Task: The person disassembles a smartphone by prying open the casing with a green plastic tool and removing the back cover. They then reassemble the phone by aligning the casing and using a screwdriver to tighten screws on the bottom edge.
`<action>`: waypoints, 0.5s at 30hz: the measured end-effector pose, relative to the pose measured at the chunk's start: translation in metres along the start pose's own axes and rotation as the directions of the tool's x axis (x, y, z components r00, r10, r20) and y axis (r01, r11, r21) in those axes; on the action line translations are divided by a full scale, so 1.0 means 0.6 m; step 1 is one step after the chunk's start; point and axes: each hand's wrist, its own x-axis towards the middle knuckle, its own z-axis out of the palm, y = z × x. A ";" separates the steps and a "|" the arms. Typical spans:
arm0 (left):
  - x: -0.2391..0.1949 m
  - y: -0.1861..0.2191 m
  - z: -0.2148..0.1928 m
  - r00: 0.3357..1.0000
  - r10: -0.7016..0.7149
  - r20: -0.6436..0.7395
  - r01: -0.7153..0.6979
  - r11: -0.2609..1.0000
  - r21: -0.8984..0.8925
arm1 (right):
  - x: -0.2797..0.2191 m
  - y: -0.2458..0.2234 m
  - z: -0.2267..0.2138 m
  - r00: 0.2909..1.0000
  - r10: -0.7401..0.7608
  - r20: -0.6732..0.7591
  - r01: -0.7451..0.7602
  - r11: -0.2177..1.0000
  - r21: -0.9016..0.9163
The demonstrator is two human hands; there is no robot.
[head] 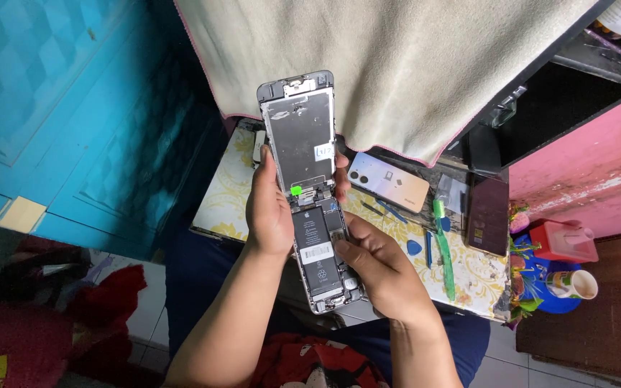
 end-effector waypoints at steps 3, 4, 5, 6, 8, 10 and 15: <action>-0.003 0.003 0.000 0.999 -0.017 -0.048 0.017 1.000 0.001 | -0.003 -0.001 0.005 0.997 0.068 -0.025 -0.064 0.990 0.126; -0.002 0.004 -0.001 0.999 -0.017 -0.049 0.017 1.000 0.001 | -0.009 0.016 -0.005 0.997 0.069 -0.024 -0.065 0.990 0.127; -0.002 0.004 -0.002 0.999 -0.001 -0.054 0.001 1.000 0.007 | -0.015 0.033 -0.015 0.991 0.123 -0.057 -0.108 0.971 0.215; -0.003 0.005 -0.002 0.998 0.018 -0.061 -0.017 1.000 0.012 | -0.022 0.049 -0.025 0.980 0.181 -0.083 -0.149 0.942 0.301; -0.001 0.009 -0.006 0.998 0.025 -0.049 -0.026 1.000 -0.004 | -0.031 0.064 -0.031 0.931 0.309 -0.193 -0.239 0.918 0.317; 0.000 0.009 -0.005 0.999 0.027 -0.032 -0.027 0.999 -0.020 | -0.034 0.054 -0.028 0.852 0.427 -0.302 -0.320 0.882 0.346; -0.003 0.005 0.007 1.000 0.021 0.008 -0.021 1.000 0.012 | -0.028 -0.007 -0.001 0.965 0.247 -0.088 -0.245 0.969 0.030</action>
